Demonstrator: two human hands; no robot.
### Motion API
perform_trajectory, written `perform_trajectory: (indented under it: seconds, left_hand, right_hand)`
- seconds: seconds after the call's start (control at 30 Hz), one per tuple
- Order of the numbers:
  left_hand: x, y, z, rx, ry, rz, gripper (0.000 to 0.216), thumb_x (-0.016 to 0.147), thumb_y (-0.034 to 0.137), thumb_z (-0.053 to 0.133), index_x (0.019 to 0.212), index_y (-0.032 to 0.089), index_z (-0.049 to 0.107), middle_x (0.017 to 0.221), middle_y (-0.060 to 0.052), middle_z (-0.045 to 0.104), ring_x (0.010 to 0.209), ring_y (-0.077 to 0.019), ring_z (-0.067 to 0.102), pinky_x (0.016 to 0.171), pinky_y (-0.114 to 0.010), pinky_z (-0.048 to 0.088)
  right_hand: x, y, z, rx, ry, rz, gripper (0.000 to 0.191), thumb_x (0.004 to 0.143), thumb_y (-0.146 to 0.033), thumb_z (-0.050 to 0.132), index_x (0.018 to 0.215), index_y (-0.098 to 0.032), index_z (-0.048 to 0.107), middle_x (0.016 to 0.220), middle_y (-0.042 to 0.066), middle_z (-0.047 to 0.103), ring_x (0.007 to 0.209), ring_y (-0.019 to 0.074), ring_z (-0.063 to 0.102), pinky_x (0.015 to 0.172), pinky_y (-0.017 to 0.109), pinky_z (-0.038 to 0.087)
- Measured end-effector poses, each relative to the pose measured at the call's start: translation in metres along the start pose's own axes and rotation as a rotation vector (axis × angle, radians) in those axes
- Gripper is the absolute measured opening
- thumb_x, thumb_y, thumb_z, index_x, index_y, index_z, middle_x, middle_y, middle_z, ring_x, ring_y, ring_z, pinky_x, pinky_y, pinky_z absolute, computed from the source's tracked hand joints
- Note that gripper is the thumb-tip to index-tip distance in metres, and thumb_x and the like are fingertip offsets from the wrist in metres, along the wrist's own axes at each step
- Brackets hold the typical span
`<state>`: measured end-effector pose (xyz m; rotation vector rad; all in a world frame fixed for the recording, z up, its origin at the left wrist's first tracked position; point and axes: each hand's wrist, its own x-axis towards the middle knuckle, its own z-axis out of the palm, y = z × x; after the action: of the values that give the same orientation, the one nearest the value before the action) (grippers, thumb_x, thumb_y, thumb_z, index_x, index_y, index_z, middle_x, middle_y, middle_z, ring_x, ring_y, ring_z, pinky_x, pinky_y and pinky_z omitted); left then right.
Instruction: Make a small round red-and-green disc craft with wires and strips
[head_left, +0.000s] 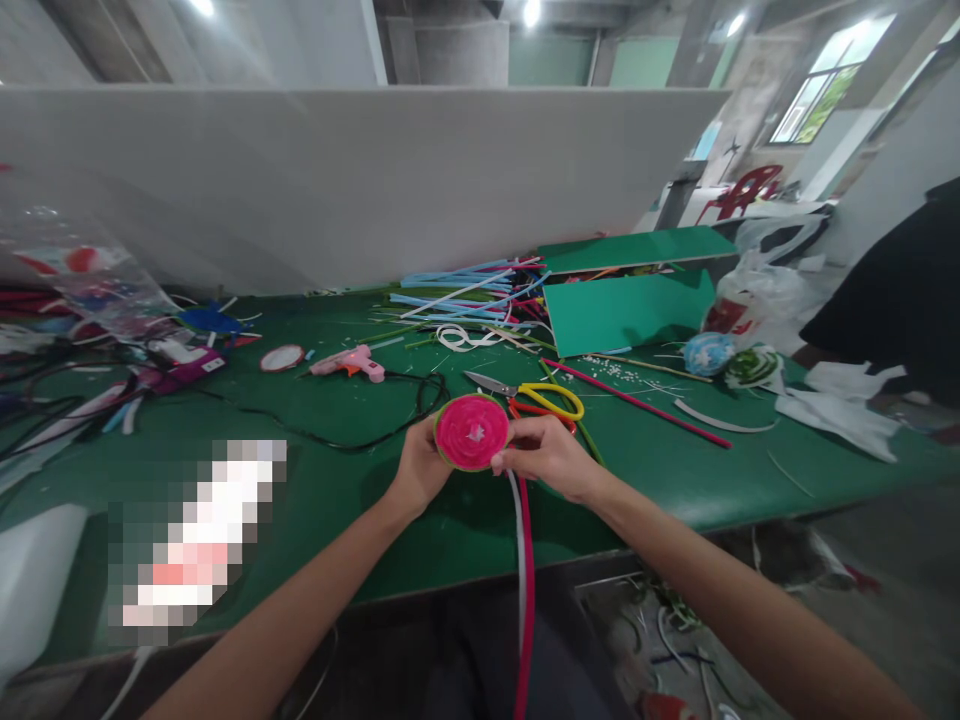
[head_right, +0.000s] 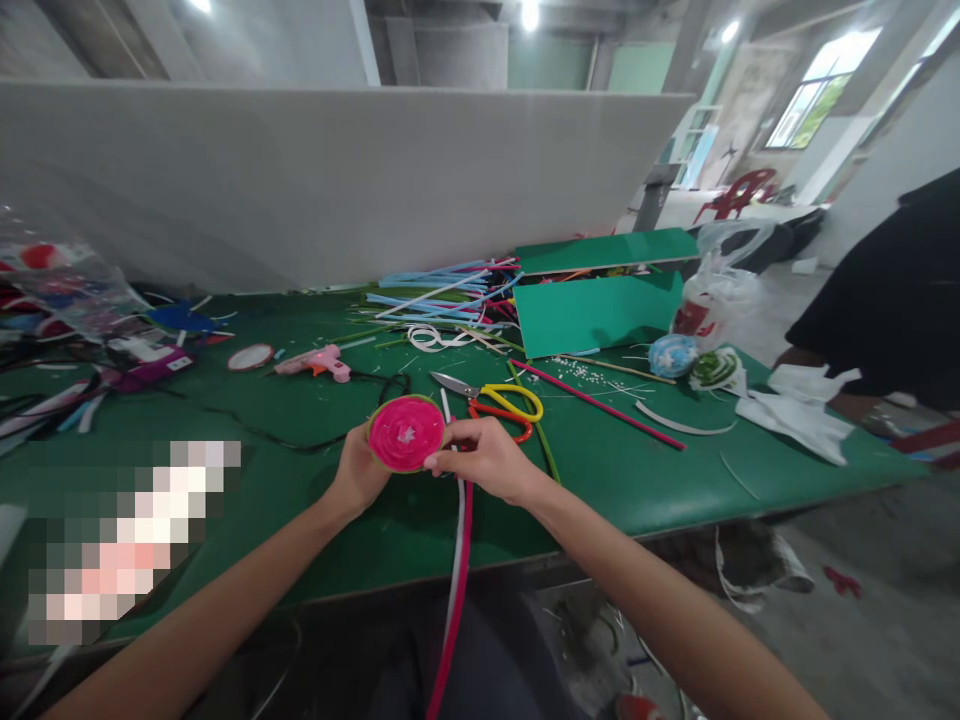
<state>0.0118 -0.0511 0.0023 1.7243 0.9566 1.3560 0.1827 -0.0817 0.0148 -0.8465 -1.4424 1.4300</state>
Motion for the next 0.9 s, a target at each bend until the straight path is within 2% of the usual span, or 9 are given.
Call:
perform_trajectory:
  seconds: [0.1, 0.17, 0.27, 0.33, 0.4, 0.47, 0.53, 0.67, 0.9]
  left_hand:
    - [0.000, -0.003, 0.000, -0.022, 0.033, -0.049, 0.030, 0.050, 0.030, 0.083, 0.071, 0.014, 0.069, 0.072, -0.004, 0.071, 0.063, -0.0175, 0.062, 0.059, -0.028, 0.053]
    - [0.000, -0.005, 0.001, -0.070, 0.041, -0.099, 0.027, 0.053, 0.030, 0.081, 0.071, 0.013, 0.069, 0.070, -0.004, 0.071, 0.064, -0.0183, 0.063, 0.060, -0.029, 0.053]
    - [0.003, -0.007, 0.001, -0.203, 0.044, -0.178, 0.022, 0.064, 0.031, 0.076, 0.076, 0.014, 0.069, 0.070, -0.004, 0.070, 0.065, -0.0182, 0.065, 0.066, -0.030, 0.054]
    - [0.005, -0.007, 0.000, -0.303, 0.067, -0.234, 0.023, 0.070, 0.032, 0.072, 0.085, 0.015, 0.069, 0.073, -0.003, 0.069, 0.062, -0.0154, 0.065, 0.065, -0.029, 0.053]
    - [0.007, -0.006, -0.001, -0.381, 0.090, -0.299, 0.025, 0.072, 0.032, 0.070, 0.091, 0.015, 0.067, 0.072, -0.001, 0.067, 0.055, -0.0120, 0.063, 0.060, -0.026, 0.052]
    - [0.009, -0.005, -0.003, -0.432, 0.096, -0.356, 0.028, 0.073, 0.032, 0.069, 0.094, 0.014, 0.067, 0.066, 0.000, 0.064, 0.051, -0.0097, 0.060, 0.055, -0.023, 0.051]
    - [0.010, -0.004, -0.003, -0.464, 0.092, -0.393, 0.030, 0.073, 0.032, 0.069, 0.097, 0.013, 0.066, 0.063, 0.001, 0.062, 0.048, -0.0082, 0.058, 0.053, -0.021, 0.049]
    - [0.010, -0.005, -0.003, -0.499, 0.076, -0.410, 0.030, 0.075, 0.031, 0.068, 0.098, 0.012, 0.066, 0.063, 0.001, 0.061, 0.046, -0.0063, 0.055, 0.051, -0.020, 0.047]
    - [0.010, -0.006, -0.002, -0.489, 0.036, -0.378, 0.024, 0.078, 0.031, 0.065, 0.094, 0.013, 0.067, 0.067, 0.000, 0.063, 0.048, -0.0061, 0.054, 0.053, -0.021, 0.047]
  right_hand:
    - [0.002, -0.008, -0.009, -0.083, -0.055, 0.072, 0.025, 0.064, -0.036, 0.074, 0.072, -0.013, 0.069, 0.063, 0.003, 0.064, 0.043, 0.0053, 0.039, 0.041, 0.021, 0.029]
    - [0.008, -0.018, -0.025, -0.221, -0.097, 0.103, 0.027, 0.069, -0.039, 0.069, 0.080, -0.014, 0.070, 0.067, 0.004, 0.066, 0.045, 0.0070, 0.042, 0.042, 0.022, 0.031]
    - [0.026, -0.031, -0.057, -0.622, 0.088, -0.004, 0.025, 0.078, -0.037, 0.060, 0.087, -0.016, 0.070, 0.075, 0.004, 0.068, 0.061, 0.0125, 0.056, 0.055, 0.024, 0.040]
    - [0.039, -0.030, -0.074, -0.973, 0.199, -0.006, 0.020, 0.078, -0.035, 0.060, 0.079, -0.017, 0.068, 0.080, 0.005, 0.068, 0.074, 0.0169, 0.060, 0.063, 0.026, 0.042]
    - [0.048, -0.023, -0.082, -1.237, 0.170, 0.097, 0.023, 0.076, -0.037, 0.063, 0.084, -0.016, 0.066, 0.082, 0.007, 0.068, 0.075, 0.0205, 0.061, 0.062, 0.028, 0.042]
    - [0.051, -0.011, -0.081, -1.380, 0.077, 0.158, 0.030, 0.076, -0.041, 0.064, 0.091, -0.014, 0.064, 0.087, 0.010, 0.067, 0.077, 0.0232, 0.061, 0.061, 0.030, 0.041]
    - [0.050, 0.000, -0.076, -1.458, 0.044, 0.147, 0.034, 0.077, -0.040, 0.064, 0.096, -0.012, 0.063, 0.094, 0.013, 0.066, 0.084, 0.0255, 0.061, 0.067, 0.031, 0.042]
    - [0.045, 0.012, -0.070, -1.477, 0.105, 0.101, 0.032, 0.079, -0.028, 0.061, 0.104, -0.010, 0.060, 0.099, 0.014, 0.064, 0.094, 0.0261, 0.059, 0.077, 0.031, 0.043]
    - [0.042, 0.017, -0.078, -1.417, 0.266, 0.050, 0.042, 0.074, -0.020, 0.062, 0.114, -0.013, 0.052, 0.113, 0.014, 0.057, 0.093, 0.0229, 0.059, 0.076, 0.029, 0.044]
